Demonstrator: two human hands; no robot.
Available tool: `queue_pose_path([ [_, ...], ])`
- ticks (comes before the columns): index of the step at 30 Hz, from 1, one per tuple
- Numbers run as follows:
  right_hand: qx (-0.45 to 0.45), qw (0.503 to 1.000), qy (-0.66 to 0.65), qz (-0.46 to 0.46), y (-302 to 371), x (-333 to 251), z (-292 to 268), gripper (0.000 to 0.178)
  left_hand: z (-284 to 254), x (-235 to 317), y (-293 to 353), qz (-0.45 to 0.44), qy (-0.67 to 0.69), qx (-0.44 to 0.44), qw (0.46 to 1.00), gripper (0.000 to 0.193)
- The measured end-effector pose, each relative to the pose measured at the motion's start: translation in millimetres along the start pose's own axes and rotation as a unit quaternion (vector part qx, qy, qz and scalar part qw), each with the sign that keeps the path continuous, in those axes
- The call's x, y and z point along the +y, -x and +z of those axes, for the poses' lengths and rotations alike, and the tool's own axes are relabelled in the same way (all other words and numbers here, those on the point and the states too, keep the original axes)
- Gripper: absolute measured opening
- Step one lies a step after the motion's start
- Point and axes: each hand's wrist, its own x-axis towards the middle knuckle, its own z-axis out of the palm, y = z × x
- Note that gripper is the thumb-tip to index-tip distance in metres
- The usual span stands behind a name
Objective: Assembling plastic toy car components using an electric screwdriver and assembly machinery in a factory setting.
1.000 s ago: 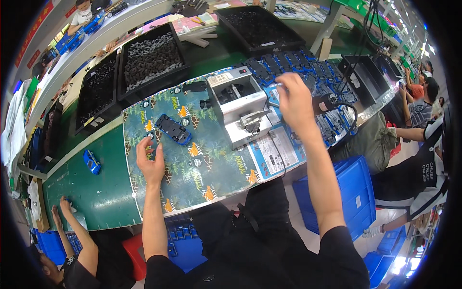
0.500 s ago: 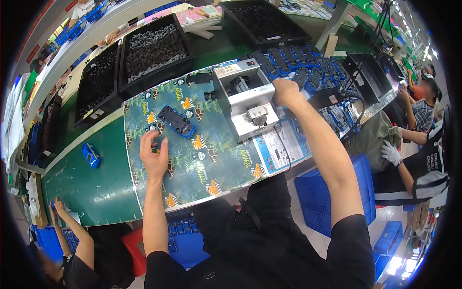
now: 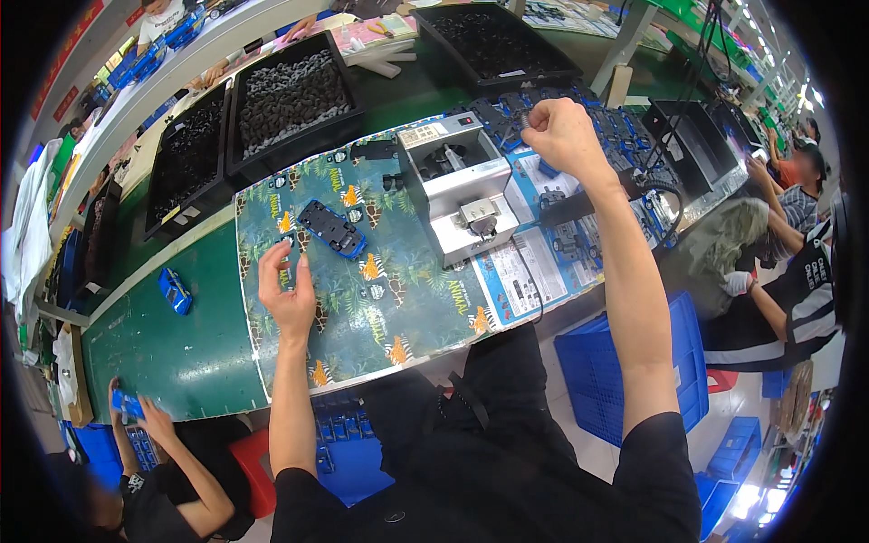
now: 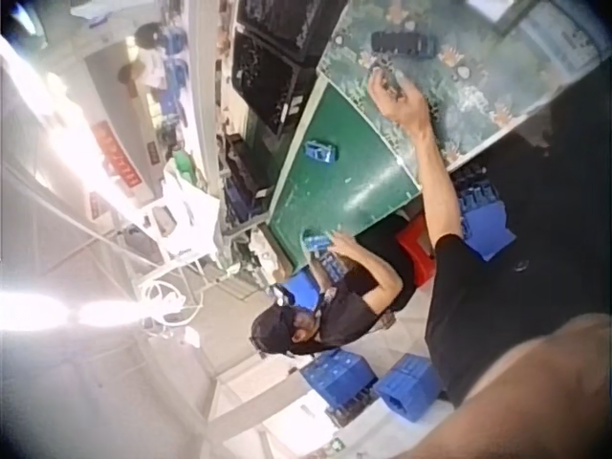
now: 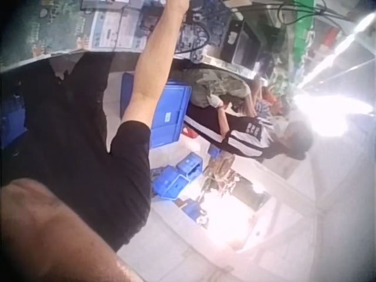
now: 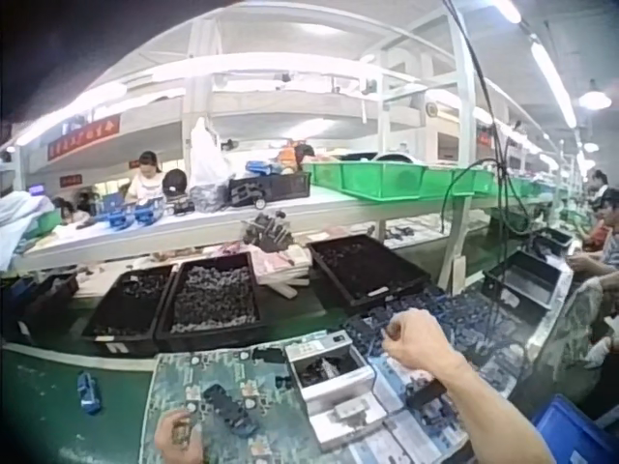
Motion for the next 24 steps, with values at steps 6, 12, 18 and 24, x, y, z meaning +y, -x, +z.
queue_pose_path([
  [6,0.019,0.997,-0.078,-0.007,13.4,-2.4,-21.1,0.021,68.5,106.9,-50.1,0.111,0.106,-0.031,0.988,0.027],
  [12,0.058,0.986,-0.148,-0.046,28.9,-20.5,-50.4,0.023,167.0,200.5,-85.5,0.168,0.126,-0.087,0.974,0.035],
  [18,0.063,0.945,-0.317,-0.053,39.6,-16.1,-62.6,0.018,194.0,221.3,-79.2,-0.09,0.446,-0.21,0.865,0.02],
  [24,0.084,0.912,-0.403,0.0,43.7,-10.4,-59.3,0.013,171.9,218.7,-70.5,-0.098,0.442,-0.258,0.854,0.012],
])
